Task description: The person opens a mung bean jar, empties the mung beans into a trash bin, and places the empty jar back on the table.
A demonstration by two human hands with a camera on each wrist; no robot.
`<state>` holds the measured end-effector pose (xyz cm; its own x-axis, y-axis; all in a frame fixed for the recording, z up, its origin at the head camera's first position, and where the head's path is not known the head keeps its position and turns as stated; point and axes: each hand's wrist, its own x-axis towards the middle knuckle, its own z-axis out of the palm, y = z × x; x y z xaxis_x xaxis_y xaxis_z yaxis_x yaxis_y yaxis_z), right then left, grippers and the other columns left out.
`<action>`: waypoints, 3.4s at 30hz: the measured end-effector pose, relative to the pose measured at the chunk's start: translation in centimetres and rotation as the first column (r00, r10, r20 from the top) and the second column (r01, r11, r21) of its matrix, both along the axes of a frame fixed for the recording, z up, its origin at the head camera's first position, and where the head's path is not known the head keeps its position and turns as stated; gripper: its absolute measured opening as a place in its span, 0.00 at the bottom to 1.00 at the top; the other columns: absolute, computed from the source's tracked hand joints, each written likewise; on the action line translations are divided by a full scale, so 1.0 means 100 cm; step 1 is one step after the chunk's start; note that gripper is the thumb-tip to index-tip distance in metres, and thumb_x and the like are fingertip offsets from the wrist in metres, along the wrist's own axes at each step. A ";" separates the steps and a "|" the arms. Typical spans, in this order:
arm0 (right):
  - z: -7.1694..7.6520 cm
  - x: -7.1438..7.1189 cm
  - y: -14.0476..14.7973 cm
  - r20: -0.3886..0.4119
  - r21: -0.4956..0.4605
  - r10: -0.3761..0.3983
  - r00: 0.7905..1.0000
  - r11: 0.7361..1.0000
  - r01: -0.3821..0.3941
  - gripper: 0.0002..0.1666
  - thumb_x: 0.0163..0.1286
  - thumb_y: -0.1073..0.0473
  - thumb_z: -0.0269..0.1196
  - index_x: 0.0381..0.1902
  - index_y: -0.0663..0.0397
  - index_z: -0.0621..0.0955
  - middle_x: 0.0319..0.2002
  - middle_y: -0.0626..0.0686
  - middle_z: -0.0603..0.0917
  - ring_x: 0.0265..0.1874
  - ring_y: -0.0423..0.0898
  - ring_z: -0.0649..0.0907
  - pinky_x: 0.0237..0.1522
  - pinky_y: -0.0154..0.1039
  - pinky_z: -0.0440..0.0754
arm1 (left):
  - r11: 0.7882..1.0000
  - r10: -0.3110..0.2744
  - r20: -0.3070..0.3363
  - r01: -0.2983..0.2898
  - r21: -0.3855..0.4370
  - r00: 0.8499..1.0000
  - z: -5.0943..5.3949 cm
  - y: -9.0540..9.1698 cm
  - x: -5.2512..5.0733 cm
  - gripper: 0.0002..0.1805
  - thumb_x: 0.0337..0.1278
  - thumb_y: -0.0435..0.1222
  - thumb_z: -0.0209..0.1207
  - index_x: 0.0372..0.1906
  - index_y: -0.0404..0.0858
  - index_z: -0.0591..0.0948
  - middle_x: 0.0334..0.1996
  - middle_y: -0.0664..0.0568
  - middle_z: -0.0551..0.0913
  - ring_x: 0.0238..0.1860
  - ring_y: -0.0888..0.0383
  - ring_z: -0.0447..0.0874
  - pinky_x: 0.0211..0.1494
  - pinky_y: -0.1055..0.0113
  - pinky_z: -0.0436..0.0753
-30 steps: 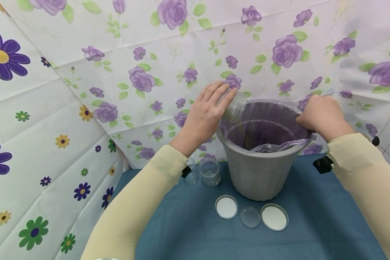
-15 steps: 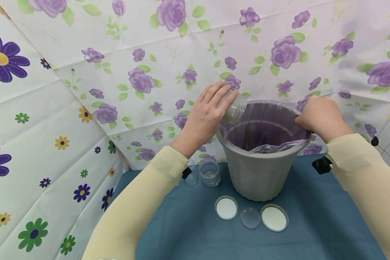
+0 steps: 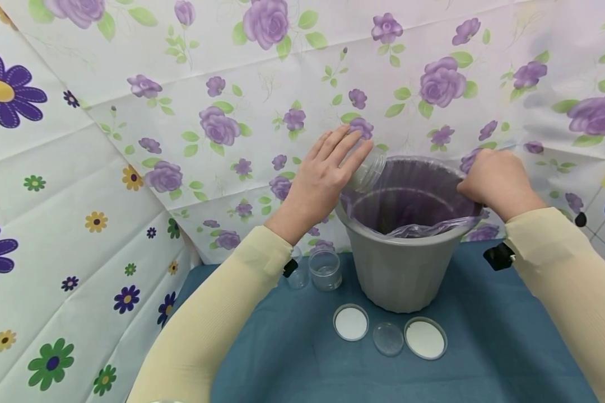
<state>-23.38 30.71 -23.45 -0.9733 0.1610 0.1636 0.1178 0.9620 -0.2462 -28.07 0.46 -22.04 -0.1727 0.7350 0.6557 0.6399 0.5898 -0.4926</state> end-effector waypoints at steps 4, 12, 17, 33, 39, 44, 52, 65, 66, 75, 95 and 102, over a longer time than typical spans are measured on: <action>0.001 0.000 0.000 -0.004 -0.002 -0.003 1.000 1.000 0.003 0.15 0.51 0.55 0.62 0.16 0.61 0.74 0.17 0.58 0.73 0.20 0.55 0.73 0.16 0.42 0.70 | 1.000 -0.001 0.014 0.001 -0.013 1.000 0.001 0.000 0.001 0.30 0.62 0.25 0.49 0.68 0.43 0.65 0.67 0.45 0.65 0.72 0.49 0.56 0.77 0.59 0.51; 0.000 0.000 0.000 -0.006 -0.020 -0.012 1.000 1.000 0.012 0.15 0.50 0.55 0.63 0.15 0.60 0.74 0.16 0.57 0.74 0.19 0.55 0.73 0.16 0.41 0.70 | 1.000 0.004 0.001 -0.004 -0.026 1.000 0.001 0.001 0.002 0.30 0.62 0.24 0.49 0.69 0.43 0.64 0.68 0.45 0.65 0.72 0.49 0.55 0.71 0.57 0.64; 0.000 0.000 0.000 -0.004 -0.020 -0.018 1.000 1.000 0.018 0.15 0.50 0.55 0.63 0.16 0.60 0.74 0.16 0.58 0.74 0.20 0.55 0.73 0.16 0.41 0.70 | 0.999 0.004 -0.008 -0.004 -0.033 1.000 0.001 0.003 0.002 0.30 0.62 0.23 0.47 0.69 0.43 0.64 0.67 0.44 0.65 0.72 0.49 0.55 0.69 0.58 0.68; -0.001 -0.001 -0.001 -0.005 -0.016 -0.021 1.000 1.000 0.021 0.15 0.50 0.54 0.63 0.17 0.61 0.74 0.19 0.59 0.74 0.21 0.56 0.74 0.16 0.42 0.70 | 0.996 -0.021 -0.062 0.015 -0.091 0.998 0.005 0.004 0.002 0.28 0.61 0.25 0.51 0.67 0.42 0.67 0.66 0.45 0.68 0.71 0.49 0.59 0.67 0.59 0.70; -0.001 0.001 -0.001 -0.013 -0.025 -0.013 1.000 1.000 0.012 0.15 0.50 0.55 0.63 0.16 0.60 0.74 0.17 0.58 0.74 0.20 0.55 0.74 0.16 0.42 0.70 | 0.991 -0.028 -0.085 0.017 -0.130 0.996 0.007 0.006 0.003 0.29 0.61 0.24 0.50 0.67 0.42 0.66 0.66 0.45 0.68 0.71 0.49 0.59 0.69 0.60 0.67; -0.001 0.001 -0.001 -0.019 -0.020 -0.013 1.000 1.000 0.012 0.15 0.49 0.55 0.63 0.16 0.61 0.74 0.18 0.59 0.74 0.21 0.56 0.74 0.16 0.42 0.70 | 0.990 -0.025 -0.071 0.015 -0.144 0.997 0.005 0.007 0.002 0.30 0.60 0.24 0.51 0.68 0.42 0.65 0.66 0.45 0.68 0.71 0.49 0.58 0.70 0.60 0.66; -0.001 0.000 -0.001 -0.016 -0.008 -0.007 1.000 1.000 0.007 0.15 0.50 0.55 0.63 0.15 0.60 0.75 0.17 0.58 0.75 0.21 0.56 0.74 0.17 0.42 0.70 | 0.989 -0.015 -0.088 0.002 -0.147 0.996 0.003 0.008 0.000 0.26 0.63 0.25 0.50 0.66 0.38 0.66 0.66 0.45 0.68 0.71 0.49 0.59 0.72 0.61 0.63; -0.001 0.000 -0.001 -0.012 -0.004 -0.012 1.000 1.000 0.012 0.15 0.50 0.55 0.63 0.14 0.60 0.75 0.16 0.58 0.74 0.20 0.55 0.73 0.16 0.42 0.70 | 0.993 -0.023 -0.127 0.009 -0.114 0.992 0.001 0.011 -0.004 0.21 0.65 0.26 0.47 0.61 0.37 0.73 0.58 0.45 0.76 0.64 0.50 0.70 0.71 0.62 0.66; -0.001 0.000 -0.001 -0.012 -0.003 -0.011 1.000 1.000 0.011 0.15 0.50 0.55 0.63 0.15 0.60 0.75 0.16 0.58 0.74 0.21 0.55 0.73 0.16 0.41 0.70 | 0.993 -0.021 -0.127 0.005 -0.119 0.992 0.000 0.011 -0.004 0.21 0.65 0.26 0.47 0.62 0.37 0.73 0.59 0.45 0.76 0.65 0.50 0.69 0.71 0.62 0.65; -0.001 0.000 -0.001 -0.012 -0.009 -0.010 1.000 1.000 0.010 0.15 0.50 0.55 0.63 0.15 0.60 0.74 0.16 0.58 0.73 0.20 0.55 0.73 0.16 0.42 0.69 | 0.992 -0.026 -0.120 0.011 -0.123 0.992 -0.001 0.009 -0.002 0.22 0.65 0.27 0.48 0.64 0.38 0.70 0.62 0.45 0.73 0.67 0.50 0.66 0.72 0.61 0.63; -0.001 0.002 -0.003 -0.021 -0.010 0.001 1.000 1.000 -0.001 0.15 0.50 0.55 0.63 0.15 0.59 0.73 0.17 0.58 0.73 0.20 0.55 0.73 0.16 0.42 0.70 | 0.960 0.008 -0.261 -0.080 -0.269 0.965 -0.003 0.010 -0.001 0.24 0.66 0.25 0.46 0.66 0.38 0.67 0.61 0.46 0.73 0.65 0.50 0.68 0.70 0.60 0.66; 0.000 0.002 -0.003 -0.022 -0.008 0.004 1.000 1.000 -0.004 0.15 0.51 0.55 0.63 0.15 0.60 0.73 0.17 0.58 0.73 0.20 0.55 0.73 0.16 0.42 0.70 | 0.969 0.026 -0.213 -0.077 -0.233 0.977 -0.004 0.009 -0.002 0.24 0.65 0.27 0.49 0.65 0.38 0.68 0.59 0.47 0.74 0.63 0.50 0.69 0.64 0.61 0.73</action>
<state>-23.13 30.42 -23.43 -0.9701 0.1583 0.1839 0.1081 0.9605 -0.2564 -28.31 1.31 -22.47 -0.0939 0.8681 0.4875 0.4811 0.4683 -0.7412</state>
